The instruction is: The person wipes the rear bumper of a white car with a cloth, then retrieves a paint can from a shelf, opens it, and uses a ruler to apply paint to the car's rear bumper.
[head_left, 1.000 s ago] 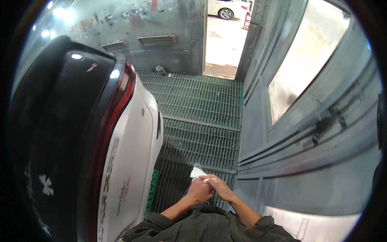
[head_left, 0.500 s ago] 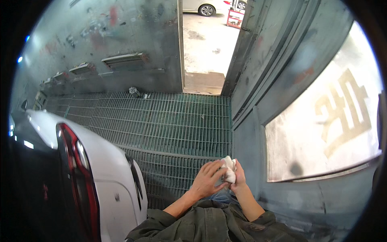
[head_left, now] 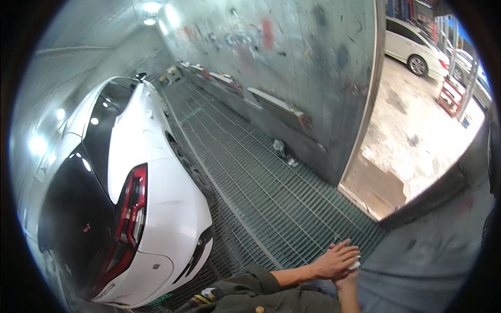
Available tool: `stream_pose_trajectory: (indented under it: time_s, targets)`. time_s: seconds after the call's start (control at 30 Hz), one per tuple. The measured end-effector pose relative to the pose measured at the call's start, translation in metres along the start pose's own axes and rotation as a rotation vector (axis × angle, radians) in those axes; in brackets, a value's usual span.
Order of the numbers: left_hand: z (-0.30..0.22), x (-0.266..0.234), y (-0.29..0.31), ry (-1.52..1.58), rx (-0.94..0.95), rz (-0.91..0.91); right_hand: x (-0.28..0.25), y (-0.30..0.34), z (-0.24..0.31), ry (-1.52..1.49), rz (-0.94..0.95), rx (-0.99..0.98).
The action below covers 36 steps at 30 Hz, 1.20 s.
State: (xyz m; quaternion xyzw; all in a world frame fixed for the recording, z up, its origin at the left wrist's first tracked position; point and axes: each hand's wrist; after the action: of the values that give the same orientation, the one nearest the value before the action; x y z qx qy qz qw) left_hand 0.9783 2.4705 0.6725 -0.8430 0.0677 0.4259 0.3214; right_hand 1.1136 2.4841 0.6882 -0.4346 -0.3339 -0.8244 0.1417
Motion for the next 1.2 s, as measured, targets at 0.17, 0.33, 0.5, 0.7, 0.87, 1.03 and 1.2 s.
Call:
stream_pose_trajectory:
  time_s: [0.17,0.33,0.5,0.7,0.87,1.03,1.2]
  targets:
    - [0.044,0.028,-0.126,0.147,-0.006,-0.198,0.006,-0.106,0.119,-0.041,0.093,0.060]
    - [0.099,0.073,-0.234,0.204,-0.075,-0.176,-0.011,-0.186,0.218,-0.183,0.163,0.068]
    - [0.198,0.125,-0.347,0.278,-0.104,-0.153,-0.031,-0.279,0.315,-0.392,0.389,0.119]
    - [0.327,0.188,-0.532,0.270,-0.120,0.066,-0.067,-0.413,0.445,-0.509,0.036,-0.034]
    - [0.416,0.206,-0.661,0.183,0.061,0.135,-0.037,-0.515,0.534,-0.642,-0.060,-0.159]
    - [0.516,0.255,-0.750,0.101,0.061,0.111,-0.061,-0.650,0.611,-0.472,-0.064,-0.135]
    - [0.626,0.308,-0.854,0.101,0.126,-0.051,-0.063,-0.836,0.673,-0.944,0.198,-0.686]
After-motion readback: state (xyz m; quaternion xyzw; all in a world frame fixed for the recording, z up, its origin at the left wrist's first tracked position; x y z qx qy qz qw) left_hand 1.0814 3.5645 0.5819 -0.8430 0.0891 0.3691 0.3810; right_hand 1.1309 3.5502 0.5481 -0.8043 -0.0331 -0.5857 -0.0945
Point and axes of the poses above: each hand's wrist, its own y-axis away from the middle knuckle, its own x-axis out of the palm, z = x × y, and after that the axes turned 1 degree about z, right-handed
